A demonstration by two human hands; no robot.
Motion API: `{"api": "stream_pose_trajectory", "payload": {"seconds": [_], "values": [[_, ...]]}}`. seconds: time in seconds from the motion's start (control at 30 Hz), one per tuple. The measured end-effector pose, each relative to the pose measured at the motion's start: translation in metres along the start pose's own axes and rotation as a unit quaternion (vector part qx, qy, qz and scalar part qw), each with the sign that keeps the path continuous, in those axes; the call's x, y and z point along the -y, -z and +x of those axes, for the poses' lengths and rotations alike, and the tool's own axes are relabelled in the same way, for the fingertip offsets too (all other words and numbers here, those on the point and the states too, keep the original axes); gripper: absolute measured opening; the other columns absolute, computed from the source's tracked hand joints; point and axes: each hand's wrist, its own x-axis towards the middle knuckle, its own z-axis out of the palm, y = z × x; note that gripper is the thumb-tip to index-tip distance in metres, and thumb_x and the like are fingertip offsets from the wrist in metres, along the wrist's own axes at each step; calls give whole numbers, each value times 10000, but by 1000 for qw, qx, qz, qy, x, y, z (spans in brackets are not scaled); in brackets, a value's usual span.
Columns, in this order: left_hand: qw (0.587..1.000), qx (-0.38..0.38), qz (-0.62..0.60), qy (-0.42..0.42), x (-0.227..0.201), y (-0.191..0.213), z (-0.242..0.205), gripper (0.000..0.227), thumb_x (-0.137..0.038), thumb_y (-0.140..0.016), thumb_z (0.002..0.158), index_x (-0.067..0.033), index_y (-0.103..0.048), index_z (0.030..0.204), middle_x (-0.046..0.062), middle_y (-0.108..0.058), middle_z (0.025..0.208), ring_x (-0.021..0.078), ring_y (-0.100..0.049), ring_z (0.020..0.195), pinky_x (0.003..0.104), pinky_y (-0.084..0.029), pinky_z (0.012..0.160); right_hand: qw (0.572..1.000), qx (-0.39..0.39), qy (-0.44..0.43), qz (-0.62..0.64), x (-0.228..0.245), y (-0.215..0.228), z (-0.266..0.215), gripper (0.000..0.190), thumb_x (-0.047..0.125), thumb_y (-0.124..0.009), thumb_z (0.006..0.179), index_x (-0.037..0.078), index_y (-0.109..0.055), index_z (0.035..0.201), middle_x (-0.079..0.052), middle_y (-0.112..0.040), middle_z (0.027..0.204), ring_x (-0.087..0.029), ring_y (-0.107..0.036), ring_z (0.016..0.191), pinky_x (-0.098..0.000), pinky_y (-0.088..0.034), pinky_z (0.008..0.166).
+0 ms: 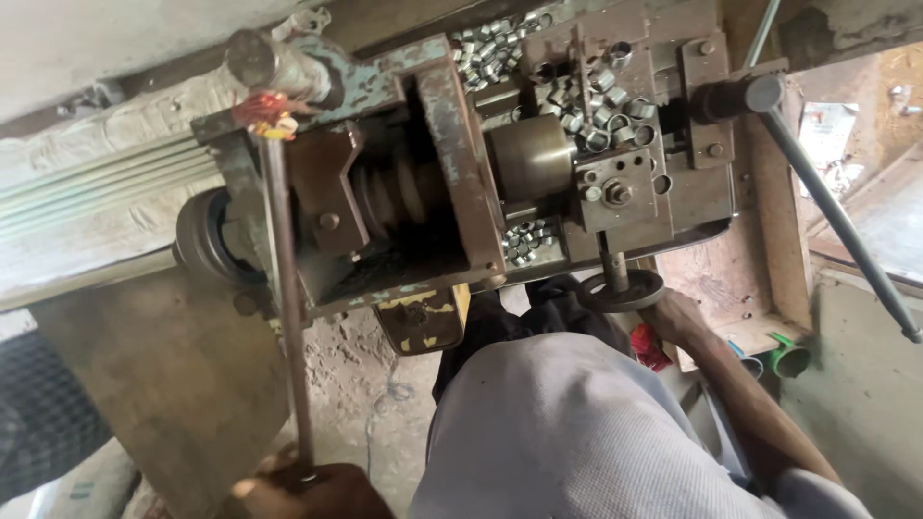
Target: The person operates a manual metal press by turning a handwheel and using a long metal rod to control the mechanism. Small cylindrical metal parts are produced and accumulate on the machine bed. The person occasionally picks up and places the finished parts.
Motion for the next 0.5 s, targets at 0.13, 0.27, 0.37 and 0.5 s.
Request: {"api": "stream_pose_trajectory", "payload": {"seconds": [0.13, 0.27, 0.37, 0.5], "values": [[977, 26, -210, 9, -4, 19, 13, 402, 58, -721, 1129, 117, -450, 1419, 129, -645, 1000, 201, -698, 762, 301, -593, 638, 996, -22, -47, -69, -36, 1, -12, 490, 429, -527, 956, 131, -530, 1344, -234, -755, 950, -465, -710, 897, -567, -541, 792], [948, 57, -313, 18, -2, 12, 0, 443, 122, -639, 1091, 71, -380, 1448, 190, -636, 985, 271, -677, 743, 358, -573, 619, 997, -24, -44, -63, -32, -13, -6, 407, 384, -521, 959, 118, -604, 1256, -257, -743, 956, -473, -707, 883, -569, -550, 789], [882, 56, -467, 30, -2, 5, -11, 497, 203, -538, 1023, 72, -320, 1450, 202, -604, 910, 284, -638, 675, 352, -533, 556, 996, -19, -37, -78, -28, -13, -1, 365, 385, -537, 966, 90, -655, 1146, -258, -744, 946, -456, -719, 878, -556, -560, 780], [869, 61, -491, -11, 1, 1, -20, 543, 235, -479, 985, 62, -286, 1462, 197, -605, 862, 310, -632, 672, 358, -539, 570, 997, -18, -32, -74, -30, -10, -4, 368, 375, -551, 945, 71, -654, 1124, -249, -745, 916, -439, -728, 841, -537, -566, 741]]}}
